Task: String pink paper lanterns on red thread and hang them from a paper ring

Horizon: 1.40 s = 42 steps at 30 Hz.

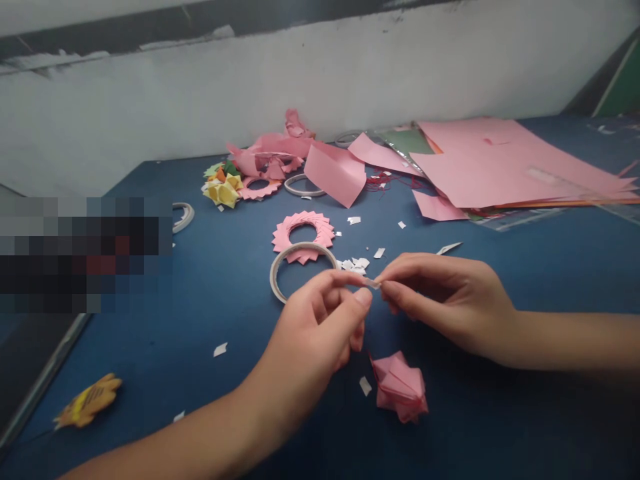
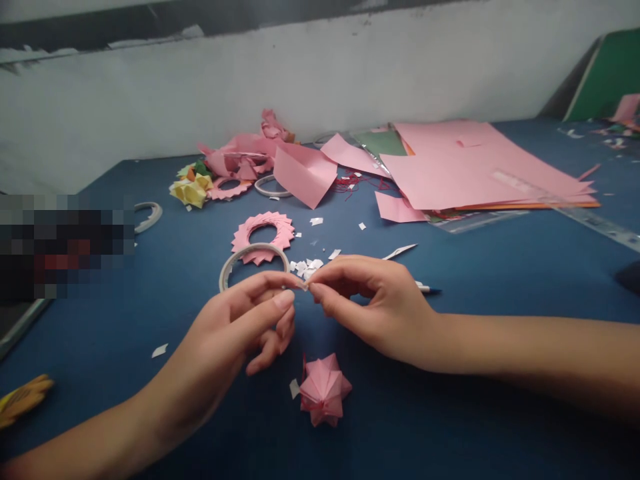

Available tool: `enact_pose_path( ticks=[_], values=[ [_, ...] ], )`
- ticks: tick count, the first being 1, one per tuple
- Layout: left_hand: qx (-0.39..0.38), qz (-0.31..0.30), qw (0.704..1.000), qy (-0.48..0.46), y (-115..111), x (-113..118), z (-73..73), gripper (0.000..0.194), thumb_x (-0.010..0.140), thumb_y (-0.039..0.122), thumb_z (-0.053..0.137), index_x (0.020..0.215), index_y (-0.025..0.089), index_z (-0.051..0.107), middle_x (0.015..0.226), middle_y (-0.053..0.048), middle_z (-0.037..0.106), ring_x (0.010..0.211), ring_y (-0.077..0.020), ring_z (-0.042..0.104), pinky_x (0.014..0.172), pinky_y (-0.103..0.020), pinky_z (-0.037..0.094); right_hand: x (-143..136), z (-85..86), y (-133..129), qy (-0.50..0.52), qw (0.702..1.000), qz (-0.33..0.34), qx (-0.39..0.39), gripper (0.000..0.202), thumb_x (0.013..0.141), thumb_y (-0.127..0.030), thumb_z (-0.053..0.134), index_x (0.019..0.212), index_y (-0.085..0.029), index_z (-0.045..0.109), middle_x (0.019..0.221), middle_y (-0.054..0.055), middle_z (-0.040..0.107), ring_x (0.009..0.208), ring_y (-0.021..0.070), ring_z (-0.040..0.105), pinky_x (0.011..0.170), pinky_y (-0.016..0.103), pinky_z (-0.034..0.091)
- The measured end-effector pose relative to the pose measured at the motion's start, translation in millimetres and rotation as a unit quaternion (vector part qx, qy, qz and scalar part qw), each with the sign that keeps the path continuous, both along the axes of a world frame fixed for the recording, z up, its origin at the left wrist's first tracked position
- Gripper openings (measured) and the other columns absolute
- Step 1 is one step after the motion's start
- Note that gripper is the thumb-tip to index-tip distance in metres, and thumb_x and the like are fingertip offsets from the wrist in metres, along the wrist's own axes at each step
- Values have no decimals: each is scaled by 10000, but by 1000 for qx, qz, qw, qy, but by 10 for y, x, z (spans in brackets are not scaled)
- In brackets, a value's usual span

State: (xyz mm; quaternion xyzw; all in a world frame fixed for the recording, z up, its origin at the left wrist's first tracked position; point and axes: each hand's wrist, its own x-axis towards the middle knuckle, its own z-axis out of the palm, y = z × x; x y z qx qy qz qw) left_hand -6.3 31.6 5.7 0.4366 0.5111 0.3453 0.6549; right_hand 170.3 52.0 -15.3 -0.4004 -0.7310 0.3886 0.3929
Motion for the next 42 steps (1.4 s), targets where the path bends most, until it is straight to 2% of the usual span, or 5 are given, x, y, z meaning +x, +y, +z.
enact_pose_path(
  ticks=[4,12,31,36,42],
  values=[
    [76,25,994,68,-34,18,24,198,840,372,580,854,188,509,481,93,432,408,-44,371,401,-167,261,5,-15,-2,-17,996,4,85,83,843,-201,592,823,-181,670,720,17,666,615,104,594,562,211,484],
    [62,-92,991,76,0,-13,39,261,873,361,521,720,160,583,537,44,507,454,-60,403,436,-195,306,6,-45,-5,5,985,50,167,120,853,-110,562,862,-183,657,729,20,665,659,111,613,602,229,501],
    [122,-86,977,150,-20,-11,54,215,829,282,497,686,154,593,506,52,468,492,-75,431,470,-181,335,6,-63,16,-5,980,53,193,81,853,-99,572,862,-147,637,736,16,650,649,86,586,584,206,491],
    [198,-81,942,257,-3,-33,54,219,789,235,473,588,167,528,490,59,420,470,-70,393,450,-190,293,35,-43,-11,-5,985,37,168,124,878,-119,534,952,-139,632,758,21,632,684,89,583,611,202,486],
    [288,-125,815,487,57,-101,29,323,786,230,453,490,172,335,457,53,315,452,-85,280,484,-262,196,168,-89,95,-37,937,181,298,317,953,-213,358,1119,-93,600,881,103,610,778,150,583,675,274,491]
  ],
)
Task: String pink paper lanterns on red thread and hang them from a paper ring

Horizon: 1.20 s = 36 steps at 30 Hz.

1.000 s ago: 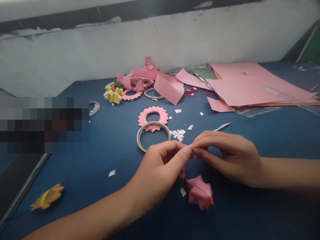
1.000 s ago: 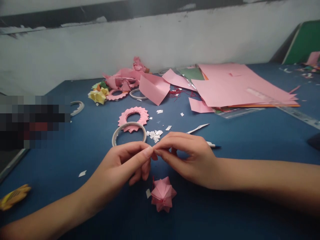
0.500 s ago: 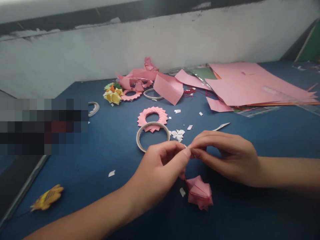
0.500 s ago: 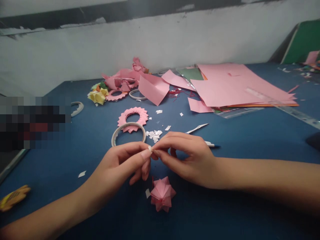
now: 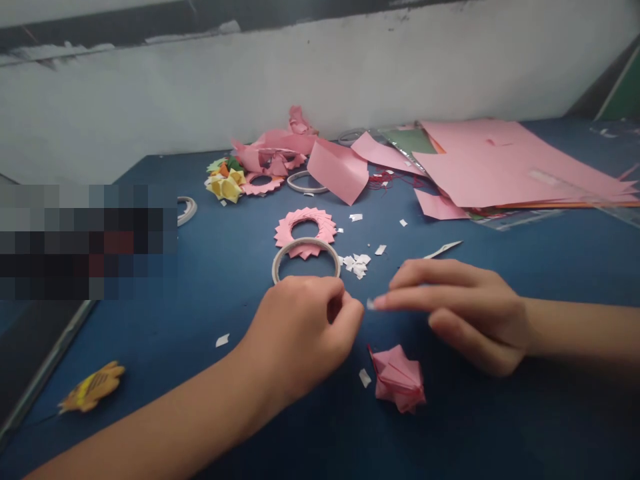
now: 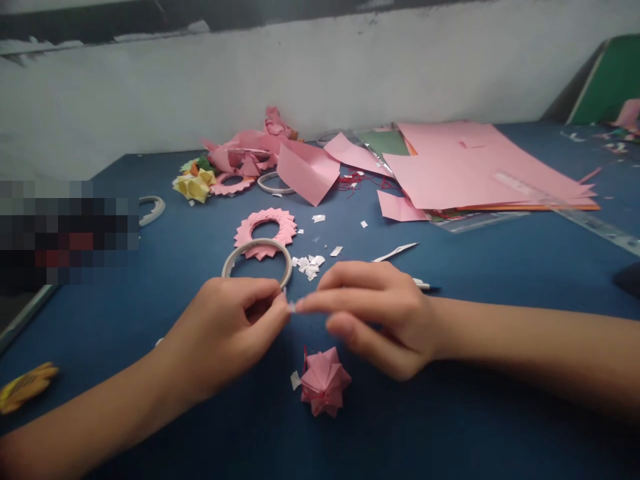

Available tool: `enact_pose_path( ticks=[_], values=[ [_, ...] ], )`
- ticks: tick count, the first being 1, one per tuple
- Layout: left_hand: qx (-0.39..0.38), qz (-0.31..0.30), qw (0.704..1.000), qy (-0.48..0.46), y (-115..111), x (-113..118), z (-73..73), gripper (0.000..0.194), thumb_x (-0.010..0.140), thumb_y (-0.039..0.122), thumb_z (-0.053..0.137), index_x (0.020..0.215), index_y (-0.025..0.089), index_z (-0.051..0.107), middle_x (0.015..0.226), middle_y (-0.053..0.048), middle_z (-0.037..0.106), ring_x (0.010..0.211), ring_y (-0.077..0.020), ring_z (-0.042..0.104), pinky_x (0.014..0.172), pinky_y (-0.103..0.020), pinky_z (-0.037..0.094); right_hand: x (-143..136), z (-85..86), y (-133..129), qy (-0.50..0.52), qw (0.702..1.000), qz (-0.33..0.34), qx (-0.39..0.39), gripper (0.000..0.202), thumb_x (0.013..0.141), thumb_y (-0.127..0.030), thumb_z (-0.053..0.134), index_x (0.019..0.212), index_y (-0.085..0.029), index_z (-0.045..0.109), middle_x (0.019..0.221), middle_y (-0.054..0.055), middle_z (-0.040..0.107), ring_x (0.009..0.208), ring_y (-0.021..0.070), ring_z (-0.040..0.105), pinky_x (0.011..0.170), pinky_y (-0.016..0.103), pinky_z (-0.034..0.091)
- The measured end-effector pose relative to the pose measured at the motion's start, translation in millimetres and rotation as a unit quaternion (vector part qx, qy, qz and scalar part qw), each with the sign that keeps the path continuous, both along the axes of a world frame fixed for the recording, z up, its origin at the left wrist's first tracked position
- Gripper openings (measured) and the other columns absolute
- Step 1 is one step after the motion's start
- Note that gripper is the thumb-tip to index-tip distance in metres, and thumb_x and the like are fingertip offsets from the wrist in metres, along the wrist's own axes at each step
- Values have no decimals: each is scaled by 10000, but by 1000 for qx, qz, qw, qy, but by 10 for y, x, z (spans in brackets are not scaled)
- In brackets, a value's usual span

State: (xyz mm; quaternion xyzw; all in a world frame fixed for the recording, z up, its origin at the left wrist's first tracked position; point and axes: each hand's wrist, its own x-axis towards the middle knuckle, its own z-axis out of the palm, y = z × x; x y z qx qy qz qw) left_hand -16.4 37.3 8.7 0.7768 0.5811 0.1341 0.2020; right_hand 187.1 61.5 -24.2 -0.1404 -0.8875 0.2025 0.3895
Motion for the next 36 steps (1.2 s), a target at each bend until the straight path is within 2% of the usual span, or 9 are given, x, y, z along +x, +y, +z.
enact_pose_path(
  ticks=[4,9,12,17,19,21,28,31,36],
  values=[
    [1,-12,991,135,23,-24,6,335,889,270,345,564,193,373,541,6,444,512,-141,400,523,-297,192,31,-22,80,-110,980,95,139,419,974,-278,272,1007,-77,638,770,121,618,624,182,532,549,331,425],
    [1,-22,988,153,0,-31,0,159,839,152,351,810,183,504,667,-42,574,590,-210,541,523,-298,251,0,-12,80,-127,977,126,120,391,959,-247,275,1012,-77,624,735,119,625,555,184,494,494,330,359],
    [6,-29,993,111,-25,-28,-4,247,784,132,406,996,181,524,677,-17,587,571,-196,541,523,-291,279,6,-27,66,-116,984,95,100,347,957,-223,299,1113,-69,567,778,117,640,633,190,555,546,325,415],
    [-155,-106,982,-1,-37,-24,61,163,723,130,461,748,225,591,516,58,451,486,-114,424,474,-235,291,8,-25,-121,-24,999,-7,-39,332,953,-410,376,1123,-147,486,843,83,624,761,172,616,670,284,495],
    [-220,-121,968,-23,-28,-32,103,170,694,114,473,712,224,601,497,67,432,474,-102,398,449,-219,284,-23,-16,-239,-5,997,-33,-71,524,863,-564,497,1161,-137,440,872,90,611,794,192,621,693,291,510],
    [-248,-133,959,-31,-12,-44,137,188,688,108,490,741,225,626,509,70,445,478,-98,402,442,-215,281,-65,-15,-329,-20,998,-14,-64,624,802,-536,610,1202,-108,397,876,100,622,781,201,627,663,290,508],
    [-157,-216,962,-52,64,-70,95,259,736,38,516,755,194,722,625,28,558,611,-106,507,554,-214,334,-122,-40,-302,-66,997,26,-8,354,844,-234,583,1135,-115,421,846,86,669,694,171,616,625,319,466],
    [-165,-231,957,-60,101,-71,81,217,763,40,517,761,161,697,658,20,576,635,-110,506,575,-217,353,-121,-55,-310,-59,998,35,-2,350,870,-279,559,1146,-117,417,826,82,677,681,170,619,616,320,466],
    [-251,-184,938,-151,155,-80,130,91,827,136,520,791,160,600,755,8,578,691,-123,506,615,-221,406,-90,-61,-333,8,996,59,-71,385,955,-453,384,1160,-137,462,683,26,658,607,147,617,616,295,492]
  ],
)
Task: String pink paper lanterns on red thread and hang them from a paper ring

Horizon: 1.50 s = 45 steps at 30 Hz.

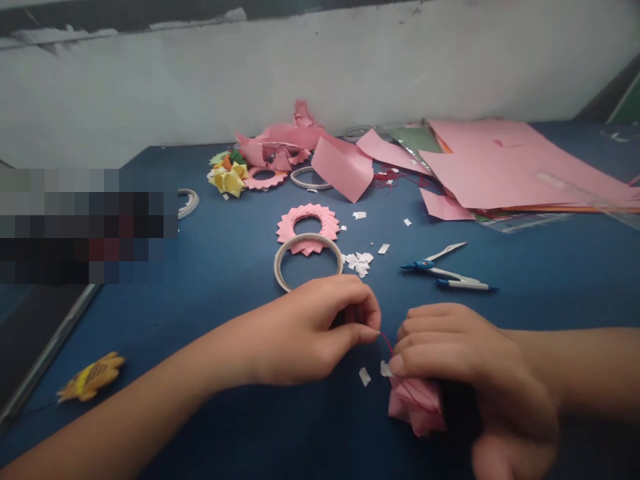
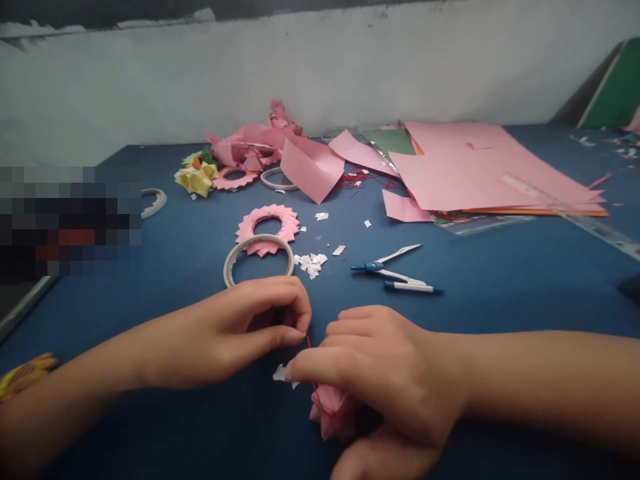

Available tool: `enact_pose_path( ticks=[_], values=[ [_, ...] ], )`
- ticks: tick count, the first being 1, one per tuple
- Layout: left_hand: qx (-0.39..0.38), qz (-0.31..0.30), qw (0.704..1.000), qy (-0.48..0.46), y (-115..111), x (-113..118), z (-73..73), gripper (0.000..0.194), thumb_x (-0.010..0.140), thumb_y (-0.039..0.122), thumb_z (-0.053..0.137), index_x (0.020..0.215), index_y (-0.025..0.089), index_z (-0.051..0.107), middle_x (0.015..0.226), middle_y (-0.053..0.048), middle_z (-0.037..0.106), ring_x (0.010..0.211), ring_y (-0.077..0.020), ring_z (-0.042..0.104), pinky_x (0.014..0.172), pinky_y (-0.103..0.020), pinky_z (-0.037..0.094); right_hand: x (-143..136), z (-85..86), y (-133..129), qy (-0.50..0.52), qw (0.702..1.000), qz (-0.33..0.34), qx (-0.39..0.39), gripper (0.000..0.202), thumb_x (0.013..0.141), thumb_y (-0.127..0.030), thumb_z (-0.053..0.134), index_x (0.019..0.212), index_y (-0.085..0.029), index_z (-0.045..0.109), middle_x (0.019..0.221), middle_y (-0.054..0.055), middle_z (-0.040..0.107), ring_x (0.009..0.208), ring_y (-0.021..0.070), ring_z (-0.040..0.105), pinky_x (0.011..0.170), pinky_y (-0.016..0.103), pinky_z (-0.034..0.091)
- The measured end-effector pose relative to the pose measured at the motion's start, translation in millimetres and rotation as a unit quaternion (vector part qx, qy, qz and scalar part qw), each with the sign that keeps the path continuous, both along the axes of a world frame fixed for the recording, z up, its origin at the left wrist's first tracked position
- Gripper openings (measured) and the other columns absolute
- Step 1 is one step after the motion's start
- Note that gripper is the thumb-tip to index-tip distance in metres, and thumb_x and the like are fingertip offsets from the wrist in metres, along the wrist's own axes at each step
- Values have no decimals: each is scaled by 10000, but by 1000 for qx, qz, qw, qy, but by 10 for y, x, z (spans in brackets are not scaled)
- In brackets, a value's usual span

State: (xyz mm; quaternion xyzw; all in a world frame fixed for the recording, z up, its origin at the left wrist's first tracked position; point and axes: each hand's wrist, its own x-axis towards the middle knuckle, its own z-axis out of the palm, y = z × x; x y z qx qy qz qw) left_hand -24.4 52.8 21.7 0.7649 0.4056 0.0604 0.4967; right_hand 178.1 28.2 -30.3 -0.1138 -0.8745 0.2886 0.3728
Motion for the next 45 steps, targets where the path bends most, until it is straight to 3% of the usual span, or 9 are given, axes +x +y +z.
enact_pose_path(
  ticks=[4,8,12,19,22,25,28,38,45],
  values=[
    [-104,17,993,-59,12,9,-13,81,848,177,520,819,145,588,778,-7,597,737,-136,541,670,-244,432,57,76,86,0,1000,-30,0,298,988,-369,300,1124,-180,487,755,62,676,676,147,660,629,253,526],
    [-52,92,990,-91,-7,30,-55,70,844,192,536,800,166,584,802,18,592,708,-111,533,639,-229,420,13,130,109,-18,982,-127,-141,232,901,-164,503,1115,-208,426,702,-4,653,626,108,642,548,172,505],
    [1,134,987,-87,-26,44,-66,66,827,216,560,798,178,606,797,22,609,685,-110,529,612,-235,408,-71,100,66,1,961,-138,-238,311,840,-82,548,1091,-216,424,689,-44,624,545,68,605,499,133,478],
    [-141,257,930,-224,-52,75,-92,250,779,301,626,971,143,608,639,20,590,508,-78,492,411,-173,324,-94,37,85,61,958,-170,-222,325,845,-89,548,1118,-222,432,694,-38,594,593,80,591,560,167,510],
    [-206,298,910,-202,-120,102,-96,271,782,391,614,781,124,659,474,33,522,379,-52,401,346,-166,215,-98,19,91,74,957,-183,-213,364,843,-101,564,1152,-227,418,722,-35,599,615,84,587,588,184,520],
    [-216,314,907,-181,-201,138,-86,285,766,383,636,651,124,672,429,46,457,386,-40,359,356,-163,199,-100,7,94,65,965,-170,-188,420,835,-81,570,1191,-231,407,721,-46,601,644,78,595,639,180,522],
    [-167,346,904,-189,-252,170,-66,214,742,341,674,720,132,714,456,63,428,421,-38,325,370,-161,212,-89,12,102,52,977,-150,-143,506,825,-41,549,1260,-233,374,737,-48,614,676,75,604,698,183,519],
    [-178,356,895,-199,-254,213,-84,121,710,253,697,707,136,729,610,1,615,513,-56,401,446,-171,270,-56,-30,112,15,995,-88,-49,609,865,-62,498,1402,-195,244,739,-22,659,690,114,636,714,243,542],
    [-166,370,887,-222,-225,148,-76,188,744,329,703,771,145,729,520,59,435,475,-37,304,405,-167,204,69,95,338,-79,966,-135,205,320,917,-284,492,1205,-146,483,708,41,656,592,151,594,536,278,482]
  ],
)
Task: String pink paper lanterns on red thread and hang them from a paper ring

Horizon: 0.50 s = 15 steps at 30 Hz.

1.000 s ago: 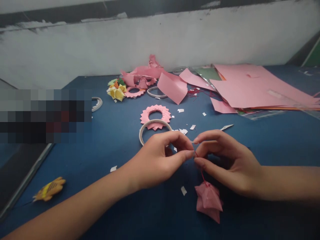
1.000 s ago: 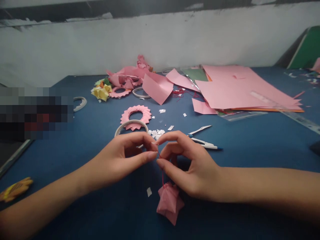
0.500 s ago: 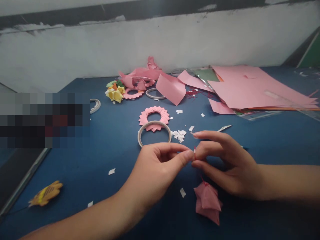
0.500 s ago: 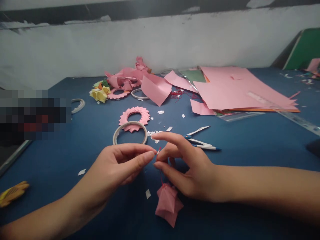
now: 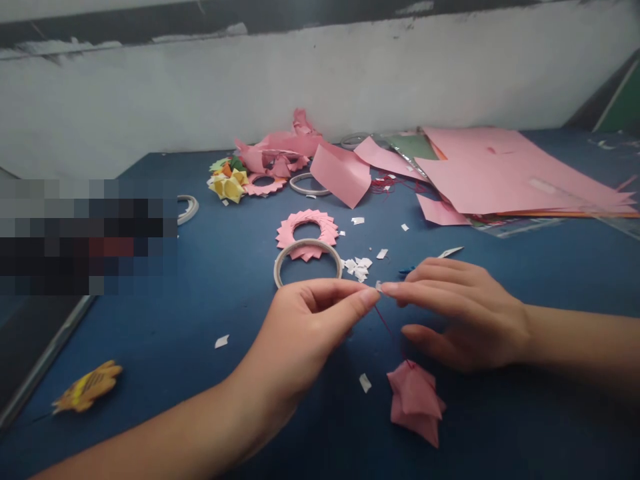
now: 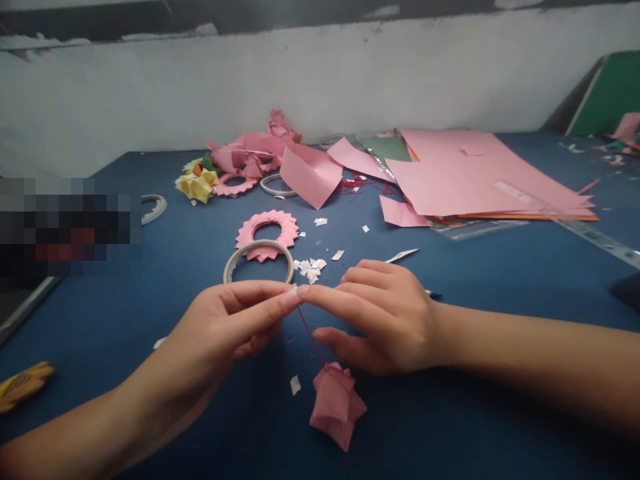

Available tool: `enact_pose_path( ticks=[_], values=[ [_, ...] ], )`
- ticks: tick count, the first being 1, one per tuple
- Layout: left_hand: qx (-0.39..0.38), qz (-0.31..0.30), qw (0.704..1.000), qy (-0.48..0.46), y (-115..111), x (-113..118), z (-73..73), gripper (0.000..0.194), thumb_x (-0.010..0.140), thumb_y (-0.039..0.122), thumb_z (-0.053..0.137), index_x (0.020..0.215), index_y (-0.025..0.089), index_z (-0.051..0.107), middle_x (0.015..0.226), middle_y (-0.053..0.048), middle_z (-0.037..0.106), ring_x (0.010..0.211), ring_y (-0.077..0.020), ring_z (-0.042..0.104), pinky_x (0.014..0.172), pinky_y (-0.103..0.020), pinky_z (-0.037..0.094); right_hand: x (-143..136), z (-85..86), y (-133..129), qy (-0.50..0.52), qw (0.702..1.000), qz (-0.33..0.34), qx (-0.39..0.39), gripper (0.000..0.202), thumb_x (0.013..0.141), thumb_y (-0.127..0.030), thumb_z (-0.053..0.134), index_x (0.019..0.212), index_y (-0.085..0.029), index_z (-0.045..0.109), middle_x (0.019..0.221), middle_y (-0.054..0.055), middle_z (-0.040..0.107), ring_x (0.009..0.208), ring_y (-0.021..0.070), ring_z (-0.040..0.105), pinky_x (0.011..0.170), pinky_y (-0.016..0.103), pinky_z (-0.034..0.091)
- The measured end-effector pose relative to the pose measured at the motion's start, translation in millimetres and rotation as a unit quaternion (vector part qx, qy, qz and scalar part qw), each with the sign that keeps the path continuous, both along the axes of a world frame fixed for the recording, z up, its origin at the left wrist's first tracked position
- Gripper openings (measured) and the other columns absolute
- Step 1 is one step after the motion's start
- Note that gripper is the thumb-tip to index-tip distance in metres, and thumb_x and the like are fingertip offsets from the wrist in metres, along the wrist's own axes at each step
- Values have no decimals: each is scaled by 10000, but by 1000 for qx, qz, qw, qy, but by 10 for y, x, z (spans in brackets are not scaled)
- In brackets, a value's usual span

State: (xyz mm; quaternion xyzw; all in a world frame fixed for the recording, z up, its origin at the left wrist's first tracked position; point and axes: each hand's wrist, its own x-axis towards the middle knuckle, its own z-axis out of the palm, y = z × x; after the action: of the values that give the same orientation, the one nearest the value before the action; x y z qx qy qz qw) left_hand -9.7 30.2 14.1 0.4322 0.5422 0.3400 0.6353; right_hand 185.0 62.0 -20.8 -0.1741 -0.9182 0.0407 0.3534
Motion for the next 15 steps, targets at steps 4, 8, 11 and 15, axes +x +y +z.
enact_pose_path(
  ticks=[4,8,11,15],
  values=[
    [6,-7,1000,-12,3,-19,8,192,752,334,704,753,143,724,495,72,378,466,-34,291,394,-165,190,32,-1,49,-19,999,-12,30,297,932,-286,454,1153,-96,512,687,55,649,576,149,588,520,281,465],
    [7,-2,1000,-6,-2,-17,16,209,752,352,705,776,146,728,491,73,391,461,-33,292,388,-168,186,15,-24,29,-11,997,-17,71,303,954,-313,411,1140,-106,528,691,56,662,576,152,586,539,295,467],
    [10,1,1000,-1,2,-18,16,204,751,353,707,783,154,737,486,74,400,460,-33,299,387,-169,191,12,-25,30,-22,996,-5,83,308,947,-302,432,1127,-77,540,698,71,672,579,154,591,544,298,466],
    [18,-4,1000,6,17,-24,13,177,745,330,716,781,158,742,499,71,422,468,-31,308,397,-167,201,17,-29,48,-29,996,-9,80,317,941,-307,443,1128,-71,542,687,63,667,583,150,593,540,291,460]
  ],
)
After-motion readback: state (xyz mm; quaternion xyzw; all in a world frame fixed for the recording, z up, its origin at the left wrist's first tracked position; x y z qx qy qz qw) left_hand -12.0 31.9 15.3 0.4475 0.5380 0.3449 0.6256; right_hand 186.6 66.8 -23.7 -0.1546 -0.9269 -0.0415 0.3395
